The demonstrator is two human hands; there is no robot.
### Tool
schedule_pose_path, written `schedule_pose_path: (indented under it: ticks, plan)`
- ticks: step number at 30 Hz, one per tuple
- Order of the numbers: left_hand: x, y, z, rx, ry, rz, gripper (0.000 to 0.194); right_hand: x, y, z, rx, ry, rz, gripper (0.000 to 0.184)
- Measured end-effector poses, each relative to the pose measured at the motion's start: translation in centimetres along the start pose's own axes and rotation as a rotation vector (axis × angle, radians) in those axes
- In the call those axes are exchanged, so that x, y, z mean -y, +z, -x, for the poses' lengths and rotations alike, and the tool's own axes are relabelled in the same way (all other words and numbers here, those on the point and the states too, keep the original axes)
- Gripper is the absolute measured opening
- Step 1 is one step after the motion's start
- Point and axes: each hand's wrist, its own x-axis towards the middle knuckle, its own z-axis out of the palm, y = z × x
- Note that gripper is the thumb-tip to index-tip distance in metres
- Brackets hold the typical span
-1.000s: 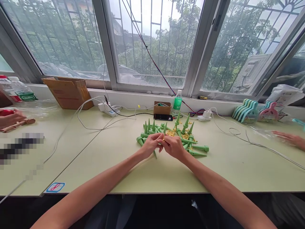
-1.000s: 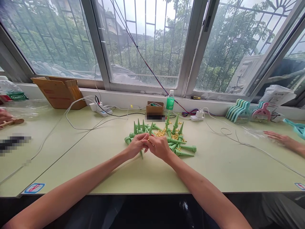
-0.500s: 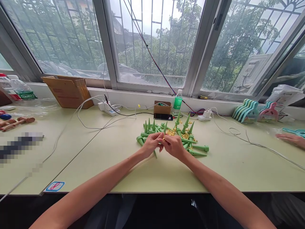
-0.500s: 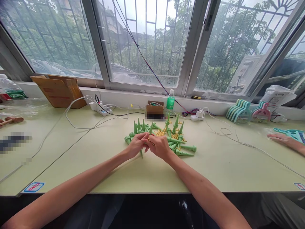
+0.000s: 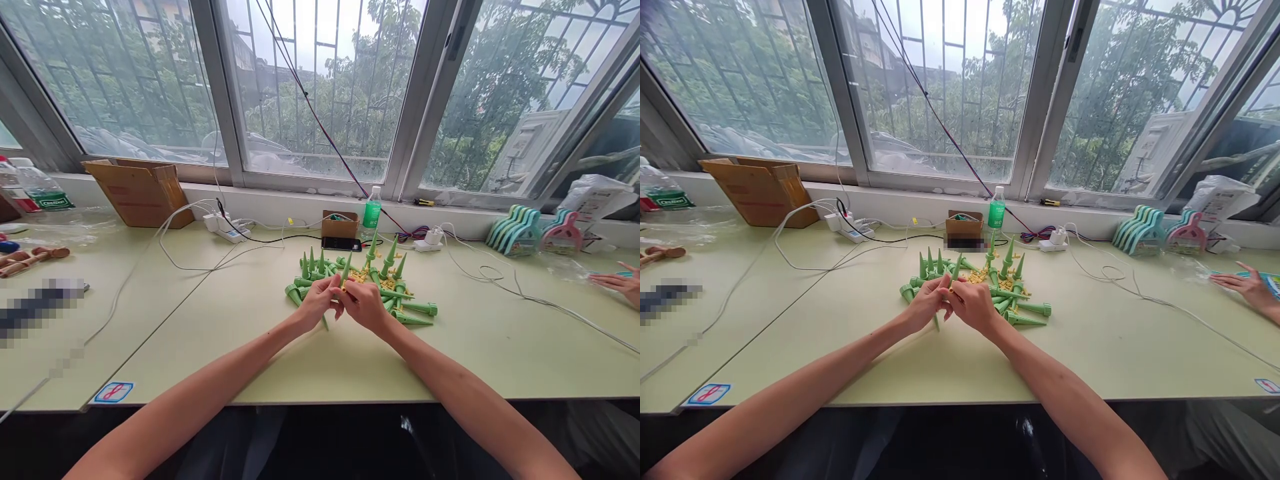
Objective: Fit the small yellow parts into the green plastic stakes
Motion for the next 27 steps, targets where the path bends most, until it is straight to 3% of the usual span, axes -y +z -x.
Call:
schedule_pose_path:
  ticks: [27]
  plan:
    - [0.78, -0.45, -0.06, 0.048, 0.017, 0.11, 0.04, 0.92, -0.19, -0.38, 0.007, 0.009, -0.149, 0.048]
